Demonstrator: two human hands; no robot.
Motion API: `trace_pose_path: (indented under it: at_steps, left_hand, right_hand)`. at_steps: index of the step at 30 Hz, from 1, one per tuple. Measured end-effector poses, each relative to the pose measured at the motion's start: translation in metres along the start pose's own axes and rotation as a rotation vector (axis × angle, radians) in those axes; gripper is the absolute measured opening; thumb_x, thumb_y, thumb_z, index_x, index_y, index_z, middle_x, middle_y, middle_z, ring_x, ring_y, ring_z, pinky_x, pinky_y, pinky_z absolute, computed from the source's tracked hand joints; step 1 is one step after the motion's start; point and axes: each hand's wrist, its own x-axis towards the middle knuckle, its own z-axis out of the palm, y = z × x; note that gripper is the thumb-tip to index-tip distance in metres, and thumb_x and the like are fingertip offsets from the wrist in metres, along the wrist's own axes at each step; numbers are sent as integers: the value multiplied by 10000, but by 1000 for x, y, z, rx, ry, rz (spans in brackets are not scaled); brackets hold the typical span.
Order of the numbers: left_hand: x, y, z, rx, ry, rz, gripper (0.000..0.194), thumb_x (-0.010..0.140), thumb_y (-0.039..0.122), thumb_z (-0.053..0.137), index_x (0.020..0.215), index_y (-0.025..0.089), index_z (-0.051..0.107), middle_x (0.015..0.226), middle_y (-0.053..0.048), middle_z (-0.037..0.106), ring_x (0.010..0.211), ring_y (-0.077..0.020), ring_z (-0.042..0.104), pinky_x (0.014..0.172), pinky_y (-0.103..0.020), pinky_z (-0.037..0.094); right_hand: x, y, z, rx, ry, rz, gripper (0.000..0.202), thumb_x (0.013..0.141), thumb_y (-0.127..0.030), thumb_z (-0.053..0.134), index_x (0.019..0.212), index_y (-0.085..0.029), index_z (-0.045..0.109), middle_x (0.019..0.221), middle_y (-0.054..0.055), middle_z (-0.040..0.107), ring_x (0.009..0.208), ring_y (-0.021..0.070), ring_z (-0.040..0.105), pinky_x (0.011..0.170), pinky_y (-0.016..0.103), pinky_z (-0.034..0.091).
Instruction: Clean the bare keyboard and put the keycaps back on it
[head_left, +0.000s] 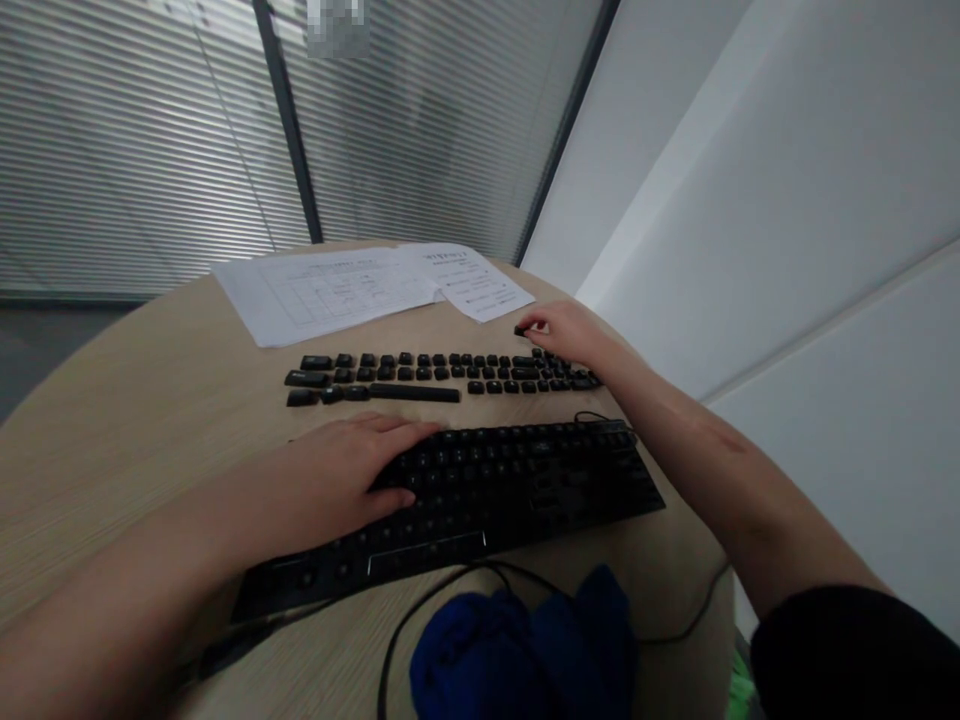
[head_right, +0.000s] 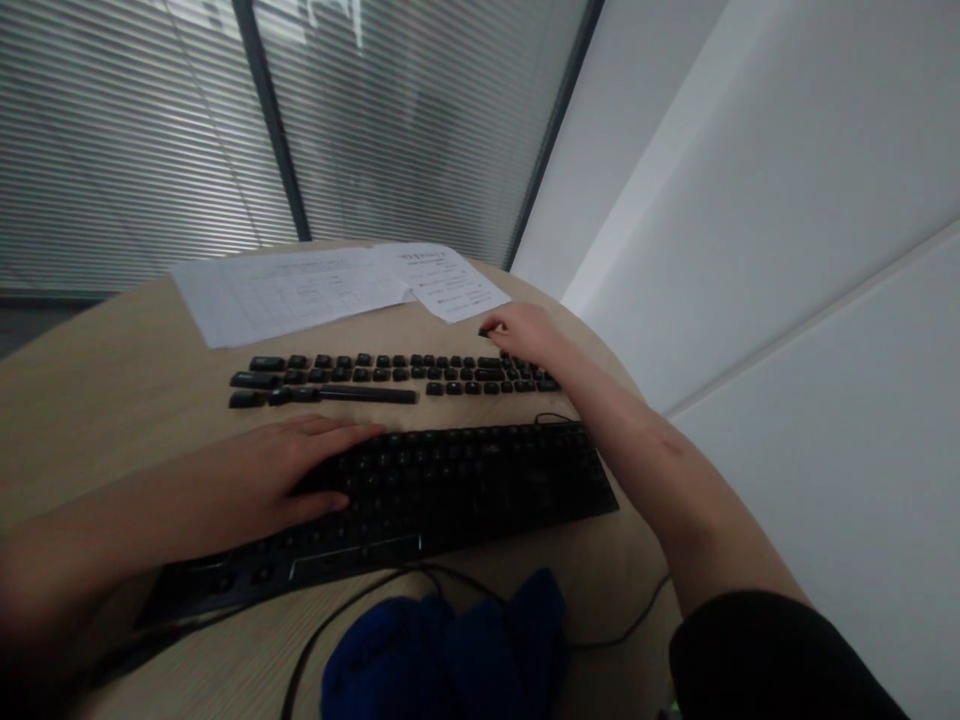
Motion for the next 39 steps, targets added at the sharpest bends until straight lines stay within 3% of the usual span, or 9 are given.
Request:
trace_pose_path:
  at_steps: [2, 5, 8, 10, 18, 26, 39]
  left_hand:
    - [0, -1, 1, 5, -11, -7, 686, 866, 418, 660, 1530, 319, 522, 1467, -87, 644, 1305, -327, 635, 1144, -489, 472]
    - [1, -3, 2, -14, 8, -10, 692, 843, 416, 687, 1515, 340, 539, 1460, -74, 651, 1290, -332, 645, 1141, -490, 476]
    - [1, -4, 2, -4, 1, 4, 682, 849, 411, 680, 1513, 359, 535, 1467, -62, 645, 1296, -328, 641, 1141, -485, 480]
    - [0, -4, 1, 11, -14, 12, 671, 860, 404, 667, 1515, 375, 526, 1467, -49, 645, 1297, -324, 639, 1138, -483, 485]
    - [-1, 0, 2, 8, 7, -16, 631, 870, 402, 636, 1494, 353, 556, 1454, -7, 656, 1265, -304, 653, 1144, -453, 475]
    - [2, -2, 3, 93, -9, -47, 652, 862, 440, 608, 1505, 352, 541, 1451, -25, 652, 1259, -278, 651, 1124, -458, 481]
    - [3, 2, 1, 84, -9, -35, 634, 862, 434, 605, 1485, 332, 559, 1417, -35, 667, 1231, -255, 653, 1098, -426, 471]
  right_hand:
    - [-37, -10, -14, 0, 156, -93, 220, 930, -230, 641, 1082, -220, 799, 1072, 71, 798, 1014, 248, 708, 951, 414, 517]
    - [-106, -32, -22, 165, 320, -207, 155, 936, -260, 662, 1021, -214, 784, 975, 68, 801, 908, 221, 734, 846, 382, 571]
    - [-160, -54, -11, 268, 327, -269, 128, 926, -195, 673, 996, -250, 765, 943, 37, 813, 869, 200, 750, 816, 365, 600]
    - [-178, -63, 1, 269, 321, -286, 133, 930, -177, 676, 996, -256, 759, 955, 33, 819, 861, 198, 757, 826, 373, 606]
    - [-182, -58, 25, 278, 253, -342, 145, 930, -163, 709, 1043, -247, 740, 994, 25, 819, 873, 192, 742, 849, 384, 578]
    - [-185, -67, 21, 111, 276, -376, 164, 932, -162, 711, 1073, -235, 754, 1079, 48, 795, 964, 231, 693, 891, 416, 537]
    - [-179, -60, 29, 212, 325, -380, 116, 919, -152, 742, 986, -231, 794, 930, 39, 781, 805, 183, 654, 781, 365, 553]
